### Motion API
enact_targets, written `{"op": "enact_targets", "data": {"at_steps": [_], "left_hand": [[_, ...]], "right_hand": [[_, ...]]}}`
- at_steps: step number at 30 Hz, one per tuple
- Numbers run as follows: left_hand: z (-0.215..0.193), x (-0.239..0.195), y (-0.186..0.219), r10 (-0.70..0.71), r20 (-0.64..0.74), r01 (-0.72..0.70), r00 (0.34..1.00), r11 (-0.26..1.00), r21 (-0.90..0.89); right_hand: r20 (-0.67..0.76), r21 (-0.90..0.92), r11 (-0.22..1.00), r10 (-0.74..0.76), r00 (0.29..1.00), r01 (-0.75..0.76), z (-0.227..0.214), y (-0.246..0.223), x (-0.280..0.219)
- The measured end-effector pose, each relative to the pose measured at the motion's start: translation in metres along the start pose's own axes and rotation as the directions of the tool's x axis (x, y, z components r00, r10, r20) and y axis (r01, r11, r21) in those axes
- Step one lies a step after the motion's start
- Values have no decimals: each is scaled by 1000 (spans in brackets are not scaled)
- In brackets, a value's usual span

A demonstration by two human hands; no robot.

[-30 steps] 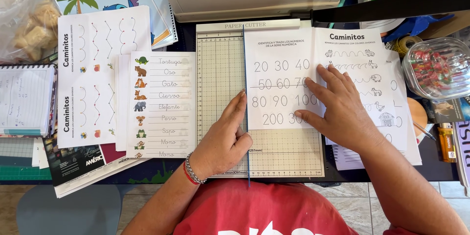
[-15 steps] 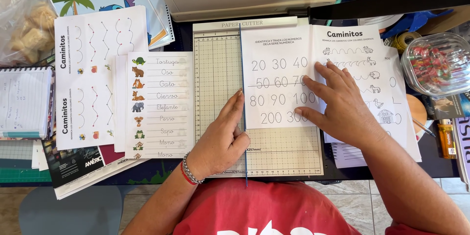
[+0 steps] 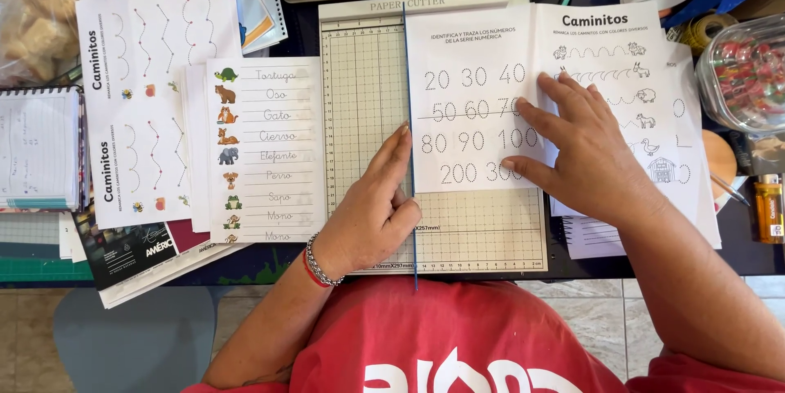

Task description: The person uses a paper cutter to trim printed worksheets. They align the sheets on the cutting mat, lower the cutter blade to slice the paper, and then remove the cut pieces. The person handles multiple worksheets with numbers and tracing lines, stacking them on the table.

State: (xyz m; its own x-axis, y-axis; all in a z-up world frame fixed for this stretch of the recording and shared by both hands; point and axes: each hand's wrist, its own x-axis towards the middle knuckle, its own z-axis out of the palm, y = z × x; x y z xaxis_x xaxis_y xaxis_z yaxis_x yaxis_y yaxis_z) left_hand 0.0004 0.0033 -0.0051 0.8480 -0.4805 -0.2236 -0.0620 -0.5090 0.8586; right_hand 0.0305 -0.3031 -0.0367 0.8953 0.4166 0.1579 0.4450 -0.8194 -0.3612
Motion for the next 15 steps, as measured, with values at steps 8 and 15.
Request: {"op": "enact_targets", "data": {"at_steps": [8,15], "left_hand": [[1,0,-1,21,-3,-21,1000,1000,-14],[3,-1,-5,48,-6,-48,999,999,9]], "right_hand": [[-7,7,1000,5,1000,-5,-1,-3,-1],[-5,10,1000,6,1000,-6,0,-2,-1]]}}
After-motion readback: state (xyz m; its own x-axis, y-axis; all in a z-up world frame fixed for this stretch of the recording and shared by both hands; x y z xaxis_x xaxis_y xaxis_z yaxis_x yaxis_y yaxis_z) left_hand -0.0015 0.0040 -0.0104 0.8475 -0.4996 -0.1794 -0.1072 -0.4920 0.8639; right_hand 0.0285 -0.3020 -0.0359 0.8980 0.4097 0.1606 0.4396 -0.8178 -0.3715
